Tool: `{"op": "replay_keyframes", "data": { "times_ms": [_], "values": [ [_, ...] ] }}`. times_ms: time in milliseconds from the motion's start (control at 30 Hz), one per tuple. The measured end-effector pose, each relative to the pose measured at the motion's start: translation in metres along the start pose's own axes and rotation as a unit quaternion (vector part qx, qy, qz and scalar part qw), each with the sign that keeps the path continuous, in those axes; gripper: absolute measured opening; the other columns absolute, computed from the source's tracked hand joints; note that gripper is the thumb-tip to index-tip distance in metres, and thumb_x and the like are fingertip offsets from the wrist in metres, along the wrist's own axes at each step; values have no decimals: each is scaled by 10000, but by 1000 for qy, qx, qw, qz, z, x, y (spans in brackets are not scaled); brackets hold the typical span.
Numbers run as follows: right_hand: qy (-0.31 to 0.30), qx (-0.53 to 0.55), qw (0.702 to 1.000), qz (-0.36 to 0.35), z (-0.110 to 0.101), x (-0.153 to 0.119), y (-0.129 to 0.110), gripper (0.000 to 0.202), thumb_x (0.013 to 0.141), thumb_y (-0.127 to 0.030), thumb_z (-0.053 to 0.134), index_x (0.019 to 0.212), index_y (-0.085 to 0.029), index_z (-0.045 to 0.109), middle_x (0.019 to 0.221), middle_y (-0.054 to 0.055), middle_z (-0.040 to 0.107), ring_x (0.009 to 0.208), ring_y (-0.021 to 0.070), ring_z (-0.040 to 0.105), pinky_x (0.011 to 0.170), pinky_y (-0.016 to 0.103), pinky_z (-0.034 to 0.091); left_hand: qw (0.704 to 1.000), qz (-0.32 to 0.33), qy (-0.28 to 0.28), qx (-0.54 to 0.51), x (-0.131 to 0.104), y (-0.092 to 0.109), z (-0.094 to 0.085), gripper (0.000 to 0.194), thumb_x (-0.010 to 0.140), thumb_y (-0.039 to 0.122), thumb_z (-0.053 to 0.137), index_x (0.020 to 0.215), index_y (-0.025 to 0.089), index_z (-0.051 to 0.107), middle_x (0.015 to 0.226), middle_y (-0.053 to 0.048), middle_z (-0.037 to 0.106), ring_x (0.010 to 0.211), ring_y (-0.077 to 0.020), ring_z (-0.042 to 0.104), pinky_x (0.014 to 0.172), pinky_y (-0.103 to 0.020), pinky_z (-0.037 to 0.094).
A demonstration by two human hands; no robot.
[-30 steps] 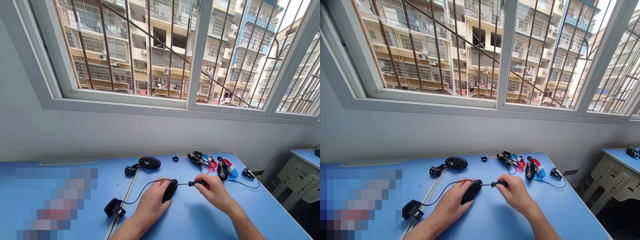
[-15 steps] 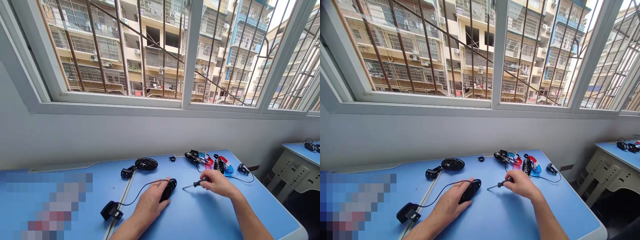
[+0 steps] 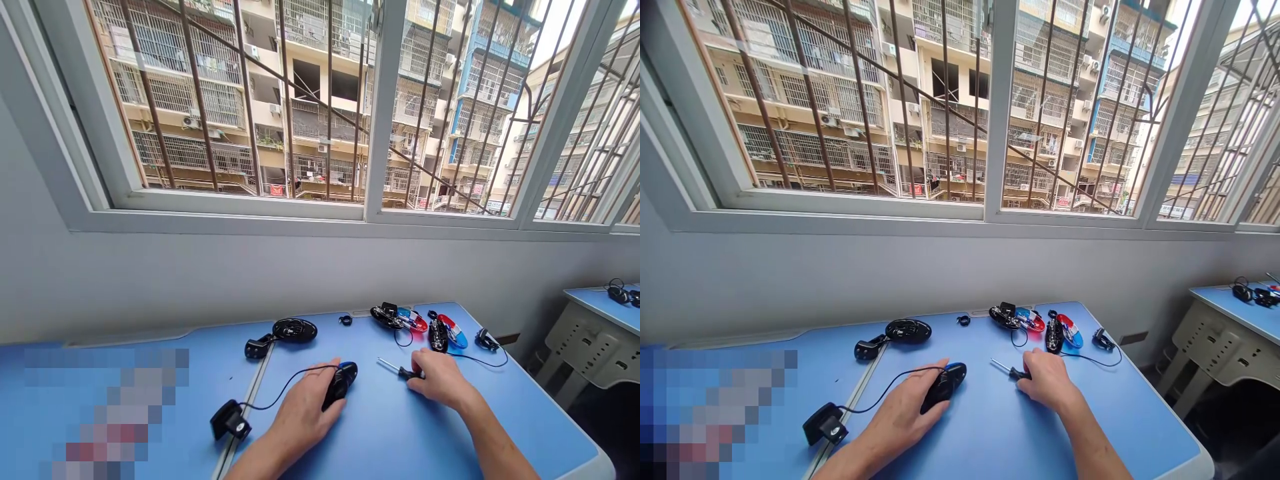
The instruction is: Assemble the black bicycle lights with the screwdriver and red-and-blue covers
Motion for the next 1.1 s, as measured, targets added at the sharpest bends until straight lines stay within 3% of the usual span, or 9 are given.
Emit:
{"op": "replay_keyframes", "data": {
  "times_ms": [100,200,267,333,400,633,833,933,1100],
  "values": [
    [53,31,998,-22,-5,0,-13,156,829,-265,562,951,-191,627,969,65,671,857,207,621,678,276,394,999,-14,14,-34,2,-5,2,462,724,176,591,1184,158,624,1308,-122,608,1233,-291,532,1015,-403,454],
    [98,213,968,-90,-1,0,-42,151,872,-266,485,875,-197,620,842,31,667,745,159,612,647,255,435,996,-17,46,-69,4,-10,3,436,694,153,608,1126,185,658,1284,-99,630,1220,-293,542,1018,-404,448],
    [76,337,934,-95,16,4,-56,114,819,-272,540,816,-196,625,728,15,639,691,158,595,598,253,444,994,-16,66,-86,5,-13,3,445,671,131,612,1108,189,670,1270,-92,640,1209,-292,551,1024,-405,443],
    [18,455,890,-40,43,12,-60,142,742,-299,604,833,-191,624,684,3,603,643,155,579,522,245,446,991,-14,84,-101,5,-15,4,471,652,115,610,1111,198,673,1253,-80,652,1198,-288,560,1025,-405,445],
    [-22,498,867,-13,62,19,-65,236,703,-349,609,862,-175,606,665,2,587,601,159,576,439,241,443,989,-6,96,-110,4,-15,4,492,644,111,605,1121,210,673,1246,-69,657,1195,-284,563,1026,-404,447],
    [-86,563,821,22,79,26,-68,354,613,-471,644,738,-143,594,709,28,622,565,124,580,389,215,452,989,41,107,-97,3,-3,4,618,612,110,603,1224,193,625,1195,-100,674,1147,-304,589,1008,-434,467],
    [-89,587,803,51,83,26,-68,346,567,-452,693,684,-145,582,627,0,609,487,99,563,360,196,436,991,68,104,-56,2,2,5,573,669,167,600,1241,154,612,1191,-141,670,1137,-326,599,998,-464,476],
    [-93,594,796,64,86,26,-67,326,564,-426,695,681,-146,575,613,2,619,460,104,571,344,201,442,988,94,111,-49,1,5,6,522,728,178,560,1249,177,602,1203,-124,674,1125,-301,618,1004,-456,474],
    [-105,602,786,89,92,25,-64,275,593,-380,682,662,-156,537,597,26,644,441,117,588,320,194,435,982,137,125,-41,-1,12,4,502,692,113,544,1169,229,647,1170,-80,694,1078,-281,643,958,-435,510]
  ]
}}
Point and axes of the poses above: each hand's wrist, its own x-axis towards the middle knuckle, its own z-axis out of the palm, y = z × x, the point moved 9 cm from there along x, towards the middle knuckle
